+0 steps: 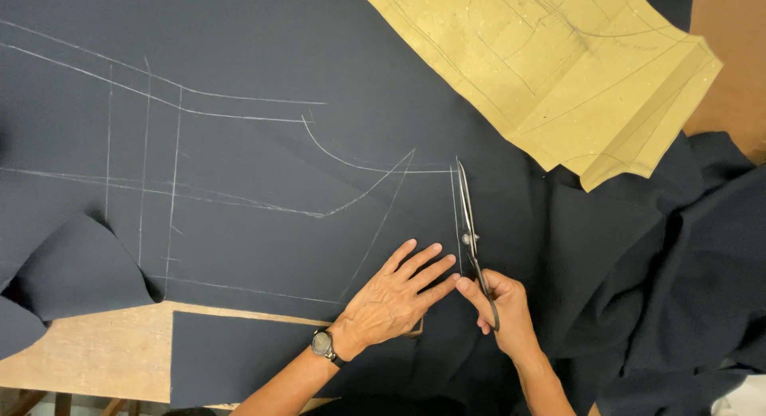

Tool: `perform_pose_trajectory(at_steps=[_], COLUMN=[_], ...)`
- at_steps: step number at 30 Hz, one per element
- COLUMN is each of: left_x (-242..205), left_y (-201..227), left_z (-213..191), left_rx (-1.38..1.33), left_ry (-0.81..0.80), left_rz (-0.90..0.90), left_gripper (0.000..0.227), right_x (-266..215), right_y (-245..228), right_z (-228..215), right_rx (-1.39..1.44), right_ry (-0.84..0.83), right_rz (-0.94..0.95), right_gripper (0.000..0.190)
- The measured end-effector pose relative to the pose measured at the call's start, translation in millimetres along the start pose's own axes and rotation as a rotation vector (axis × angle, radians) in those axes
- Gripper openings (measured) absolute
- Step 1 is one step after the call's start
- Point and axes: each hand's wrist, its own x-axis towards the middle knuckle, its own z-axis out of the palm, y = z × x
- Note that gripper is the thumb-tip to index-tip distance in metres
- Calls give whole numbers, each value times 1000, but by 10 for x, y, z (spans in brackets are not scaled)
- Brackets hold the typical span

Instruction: The person uses a ruler and chalk to draw straight lines on a large piece of dark fabric. They then use scissors to cut the fabric along the marked lines, following a pattern.

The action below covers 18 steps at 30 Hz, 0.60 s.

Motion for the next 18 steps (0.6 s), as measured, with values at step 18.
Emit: perform_pose_trajectory(at_steps=[18], left_x=[-9], left_y=[-6], left_z=[22], left_rx=[18], left_ry=[-15], left_rz=[-4], left_gripper=[55], right_x=[-7], right_y=[-104], right_z=[0], right_rx=[-26], right_ry=[11], right_rz=[16], right_gripper=[54])
